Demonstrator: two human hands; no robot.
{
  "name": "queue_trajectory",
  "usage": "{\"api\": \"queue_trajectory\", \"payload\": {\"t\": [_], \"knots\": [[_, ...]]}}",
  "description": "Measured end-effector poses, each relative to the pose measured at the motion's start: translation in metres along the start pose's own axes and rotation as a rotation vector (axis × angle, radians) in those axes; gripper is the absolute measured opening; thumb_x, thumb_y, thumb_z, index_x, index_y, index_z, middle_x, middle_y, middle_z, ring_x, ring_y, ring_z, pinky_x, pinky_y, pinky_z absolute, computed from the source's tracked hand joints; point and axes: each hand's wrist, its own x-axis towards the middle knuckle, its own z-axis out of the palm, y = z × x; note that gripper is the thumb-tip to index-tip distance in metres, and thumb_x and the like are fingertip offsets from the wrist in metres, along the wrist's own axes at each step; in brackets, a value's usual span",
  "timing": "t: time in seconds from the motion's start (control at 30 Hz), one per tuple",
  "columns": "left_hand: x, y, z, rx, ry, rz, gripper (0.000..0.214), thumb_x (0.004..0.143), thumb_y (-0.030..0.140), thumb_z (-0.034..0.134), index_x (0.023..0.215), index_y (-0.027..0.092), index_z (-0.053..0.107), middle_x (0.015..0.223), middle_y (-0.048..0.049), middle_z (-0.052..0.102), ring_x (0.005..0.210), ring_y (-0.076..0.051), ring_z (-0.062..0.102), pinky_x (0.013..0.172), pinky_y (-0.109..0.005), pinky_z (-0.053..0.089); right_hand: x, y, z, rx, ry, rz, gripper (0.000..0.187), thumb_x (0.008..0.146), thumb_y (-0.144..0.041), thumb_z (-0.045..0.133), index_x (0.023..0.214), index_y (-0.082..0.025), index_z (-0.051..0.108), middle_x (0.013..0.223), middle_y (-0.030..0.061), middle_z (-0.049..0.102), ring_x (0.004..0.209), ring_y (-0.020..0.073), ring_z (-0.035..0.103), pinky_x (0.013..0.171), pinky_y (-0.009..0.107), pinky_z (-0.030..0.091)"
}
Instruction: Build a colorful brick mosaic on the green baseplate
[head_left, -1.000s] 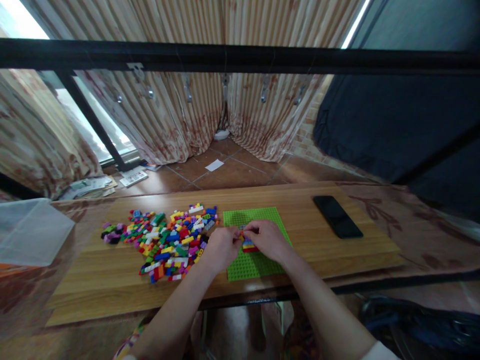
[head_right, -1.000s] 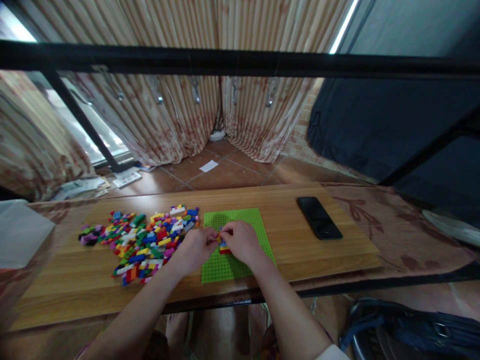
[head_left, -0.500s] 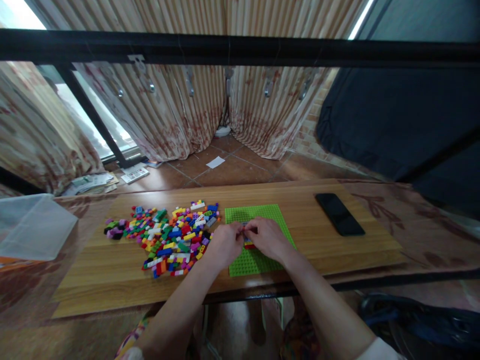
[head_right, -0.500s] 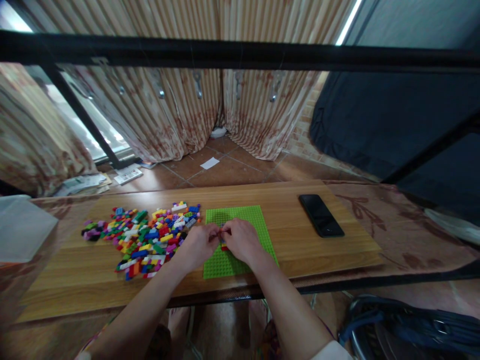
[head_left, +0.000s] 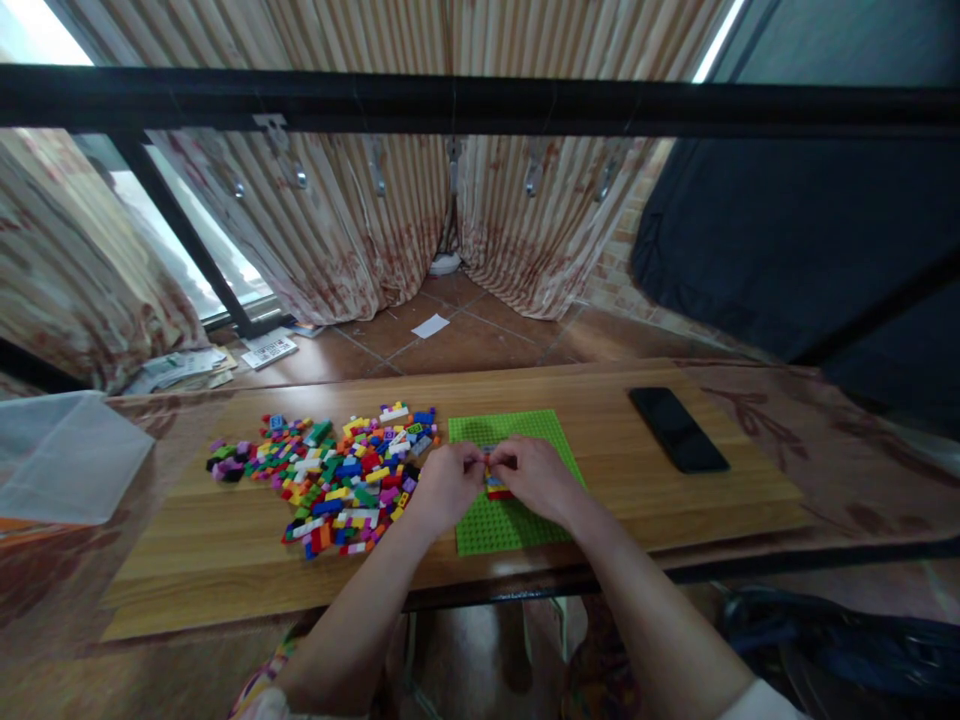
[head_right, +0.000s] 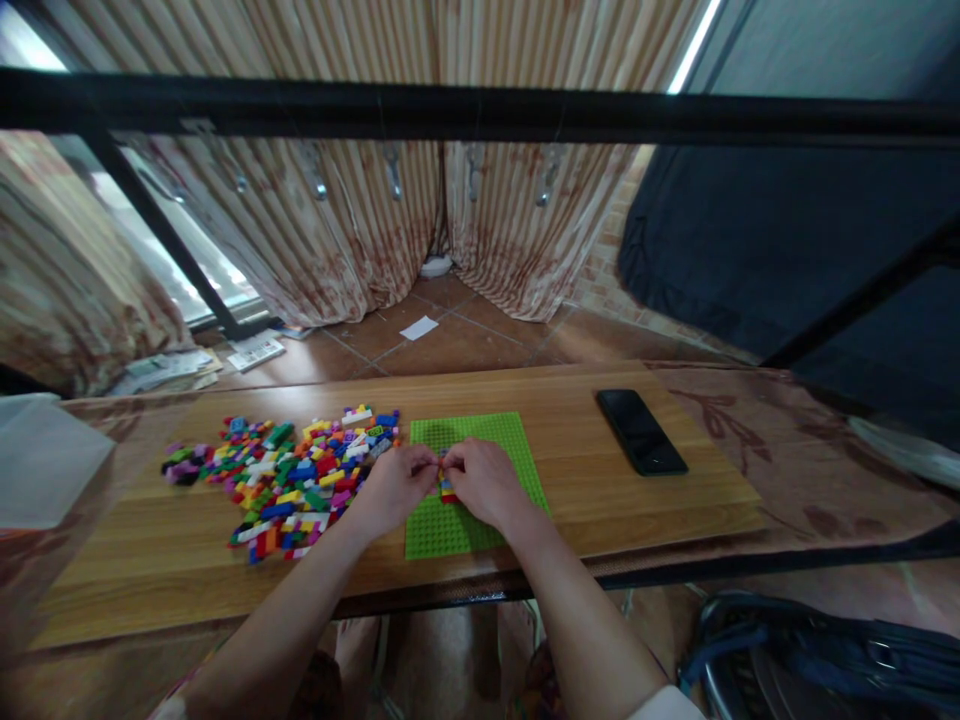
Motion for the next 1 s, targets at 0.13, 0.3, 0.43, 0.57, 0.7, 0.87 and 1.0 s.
{"api": "queue_trajectory", "payload": {"t": [0.13, 0.3, 0.43, 0.57, 0.7, 0.87, 1.0], "knots": [[0.002, -0.005, 0.003, -0.074, -0.015, -0.04, 0.019, 0.078, 0.012, 0.047, 0.075, 0.015, 0.066, 0.058, 0.0019, 0.061, 0.053, -0.009, 0.054, 0.049, -0.018, 0.035, 0.0, -0.001, -0.001, -0.005, 0.002, 0.002, 0.017, 0.079, -0.016, 0.055, 0.079, -0.02, 0.072, 0.08, 0.0024, 0.066, 0.074, 0.014, 0.055, 0.068, 0.026, 0.035], [0.006, -0.013, 0.009, -0.221, -0.039, -0.075, 0.017, 0.077, 0.015, 0.047, 0.074, 0.014, 0.065, 0.055, 0.0027, 0.059, 0.049, -0.009, 0.053, 0.048, -0.018, 0.037, -0.001, -0.002, -0.002, 0.006, 0.004, 0.007, 0.018, 0.08, -0.017, 0.054, 0.079, -0.019, 0.071, 0.079, 0.0025, 0.067, 0.074, 0.0142, 0.056, 0.068, 0.026, 0.036], [0.006, -0.012, 0.009, -0.237, -0.033, -0.106, 0.017, 0.075, 0.015, 0.048, 0.072, 0.014, 0.064, 0.054, 0.0029, 0.058, 0.049, -0.009, 0.054, 0.047, -0.018, 0.038, -0.001, -0.003, -0.003, 0.008, 0.0, 0.015, 0.017, 0.08, -0.016, 0.054, 0.079, -0.019, 0.071, 0.082, 0.0033, 0.069, 0.077, 0.015, 0.057, 0.071, 0.026, 0.037], [0.004, -0.01, 0.009, -0.242, -0.05, -0.11, 0.018, 0.076, 0.016, 0.047, 0.071, 0.014, 0.064, 0.055, 0.002, 0.059, 0.049, -0.009, 0.053, 0.046, -0.018, 0.037, -0.001, -0.003, -0.003, 0.021, -0.015, 0.018, 0.017, 0.079, -0.016, 0.054, 0.08, -0.019, 0.071, 0.083, 0.0037, 0.07, 0.079, 0.0155, 0.059, 0.072, 0.026, 0.038], [0.003, -0.015, 0.012, -0.178, -0.017, -0.089, 0.02, 0.077, 0.019, 0.048, 0.074, 0.015, 0.067, 0.061, 0.0, 0.064, 0.056, -0.01, 0.057, 0.049, -0.018, 0.039, 0.0, -0.003, -0.004, 0.013, -0.013, 0.021, 0.018, 0.078, -0.016, 0.055, 0.08, -0.019, 0.072, 0.084, 0.0042, 0.071, 0.079, 0.0164, 0.059, 0.071, 0.027, 0.038], [0.002, -0.016, 0.013, -0.164, 0.006, -0.102, 0.019, 0.076, 0.02, 0.051, 0.077, 0.015, 0.069, 0.067, -0.0012, 0.068, 0.061, -0.011, 0.059, 0.052, -0.018, 0.043, 0.0, -0.005, -0.004, 0.024, -0.006, 0.032, 0.017, 0.077, -0.017, 0.055, 0.079, -0.019, 0.072, 0.081, 0.0038, 0.071, 0.077, 0.0162, 0.059, 0.069, 0.027, 0.038], [0.001, -0.012, 0.012, -0.176, 0.01, -0.126, 0.017, 0.077, 0.02, 0.053, 0.076, 0.015, 0.069, 0.066, -0.0013, 0.068, 0.059, -0.011, 0.059, 0.053, -0.019, 0.044, 0.0, -0.004, -0.004, 0.031, -0.01, 0.034, 0.017, 0.078, -0.017, 0.056, 0.078, -0.019, 0.072, 0.08, 0.0036, 0.071, 0.076, 0.0157, 0.059, 0.069, 0.026, 0.038]]}}
